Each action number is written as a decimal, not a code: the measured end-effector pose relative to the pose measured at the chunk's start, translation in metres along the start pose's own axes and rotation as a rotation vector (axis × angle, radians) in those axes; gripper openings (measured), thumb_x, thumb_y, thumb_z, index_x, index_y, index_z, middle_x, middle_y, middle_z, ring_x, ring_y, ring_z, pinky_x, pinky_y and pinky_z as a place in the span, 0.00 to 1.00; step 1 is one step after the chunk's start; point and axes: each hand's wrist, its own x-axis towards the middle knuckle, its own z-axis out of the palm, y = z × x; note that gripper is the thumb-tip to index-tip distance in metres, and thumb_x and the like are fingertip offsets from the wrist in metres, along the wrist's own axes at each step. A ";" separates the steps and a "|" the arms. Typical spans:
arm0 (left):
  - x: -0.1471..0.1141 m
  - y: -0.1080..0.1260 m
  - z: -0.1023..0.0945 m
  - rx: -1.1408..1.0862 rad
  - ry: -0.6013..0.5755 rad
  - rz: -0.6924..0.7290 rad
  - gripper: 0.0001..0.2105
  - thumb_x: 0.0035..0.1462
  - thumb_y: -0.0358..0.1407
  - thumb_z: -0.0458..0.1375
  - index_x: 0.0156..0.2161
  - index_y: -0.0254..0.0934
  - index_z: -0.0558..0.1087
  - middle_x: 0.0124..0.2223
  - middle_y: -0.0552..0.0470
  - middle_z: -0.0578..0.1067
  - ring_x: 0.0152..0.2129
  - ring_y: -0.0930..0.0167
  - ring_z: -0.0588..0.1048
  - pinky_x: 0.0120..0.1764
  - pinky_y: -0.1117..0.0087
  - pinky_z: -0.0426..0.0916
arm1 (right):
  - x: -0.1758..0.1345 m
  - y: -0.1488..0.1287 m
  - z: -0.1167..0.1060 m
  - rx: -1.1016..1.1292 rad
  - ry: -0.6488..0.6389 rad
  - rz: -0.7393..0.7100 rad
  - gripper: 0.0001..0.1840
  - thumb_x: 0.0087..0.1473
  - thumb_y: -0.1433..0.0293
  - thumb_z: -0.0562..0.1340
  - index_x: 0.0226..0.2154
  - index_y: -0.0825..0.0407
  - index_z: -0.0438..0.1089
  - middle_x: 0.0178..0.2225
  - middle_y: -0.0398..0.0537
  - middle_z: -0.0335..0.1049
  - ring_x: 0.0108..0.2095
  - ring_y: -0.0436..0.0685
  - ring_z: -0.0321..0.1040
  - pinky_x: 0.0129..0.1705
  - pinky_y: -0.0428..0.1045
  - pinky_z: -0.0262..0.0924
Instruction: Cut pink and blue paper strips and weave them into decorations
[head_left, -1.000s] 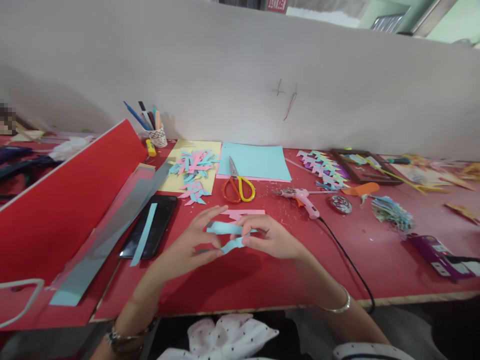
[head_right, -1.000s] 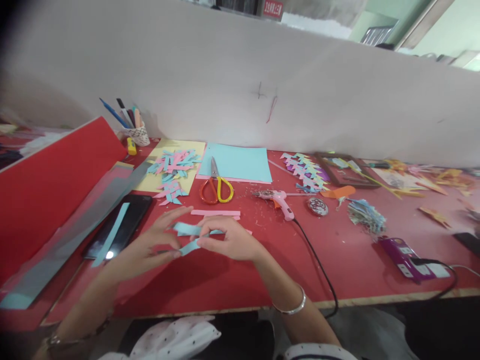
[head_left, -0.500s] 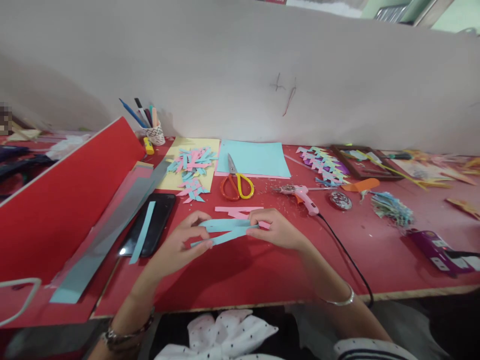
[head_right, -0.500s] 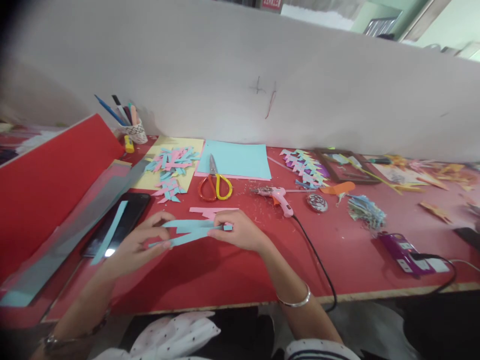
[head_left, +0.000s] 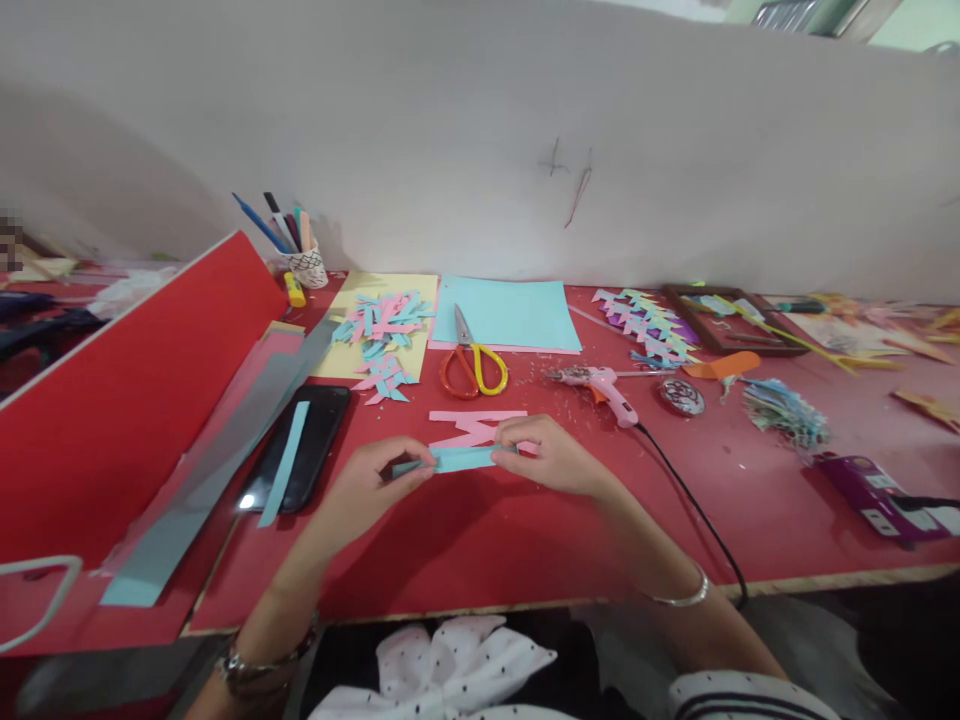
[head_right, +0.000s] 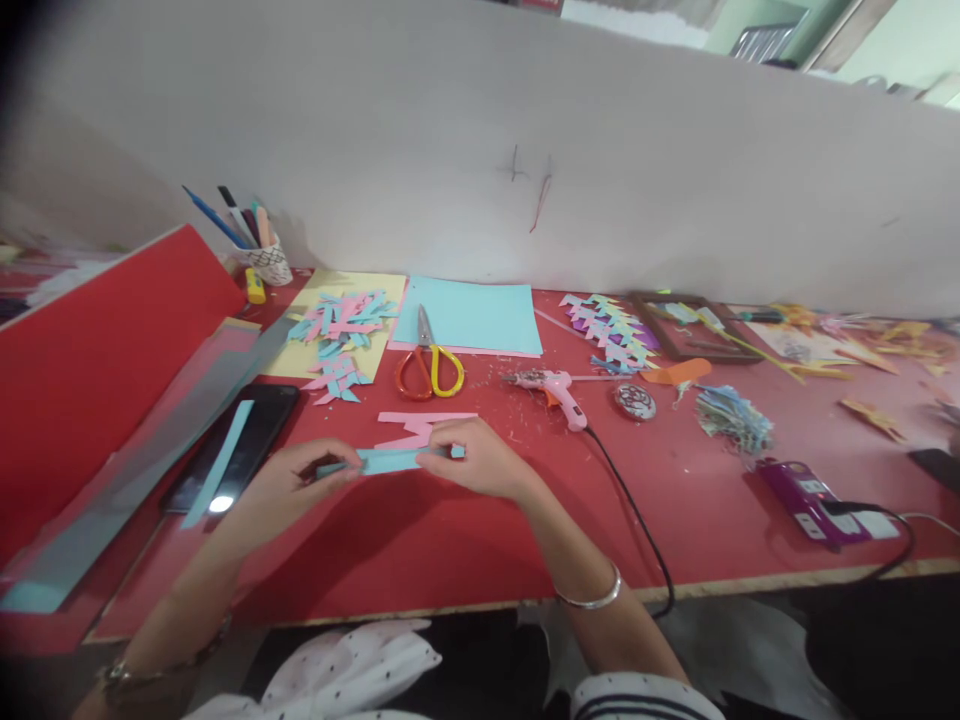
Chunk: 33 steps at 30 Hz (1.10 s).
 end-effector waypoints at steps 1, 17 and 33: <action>0.000 -0.001 0.000 -0.006 0.020 -0.021 0.09 0.46 0.39 0.53 0.29 0.37 0.71 0.28 0.52 0.74 0.26 0.71 0.71 0.28 0.74 0.64 | 0.000 0.000 -0.001 0.002 -0.003 0.004 0.14 0.49 0.69 0.54 0.15 0.53 0.56 0.18 0.40 0.56 0.22 0.46 0.53 0.27 0.43 0.51; -0.002 0.006 0.005 0.054 -0.110 -0.057 0.11 0.48 0.40 0.52 0.22 0.36 0.71 0.22 0.54 0.75 0.21 0.72 0.70 0.26 0.76 0.61 | 0.000 -0.012 0.004 -0.229 -0.158 -0.024 0.07 0.49 0.66 0.59 0.26 0.54 0.67 0.31 0.47 0.67 0.32 0.51 0.61 0.36 0.46 0.54; 0.004 0.002 0.018 -0.061 -0.079 -0.117 0.11 0.47 0.40 0.52 0.21 0.36 0.70 0.21 0.55 0.73 0.18 0.74 0.67 0.24 0.75 0.60 | -0.001 -0.010 0.013 -0.318 -0.063 0.081 0.10 0.49 0.67 0.59 0.35 0.54 0.67 0.35 0.49 0.71 0.36 0.54 0.65 0.40 0.49 0.54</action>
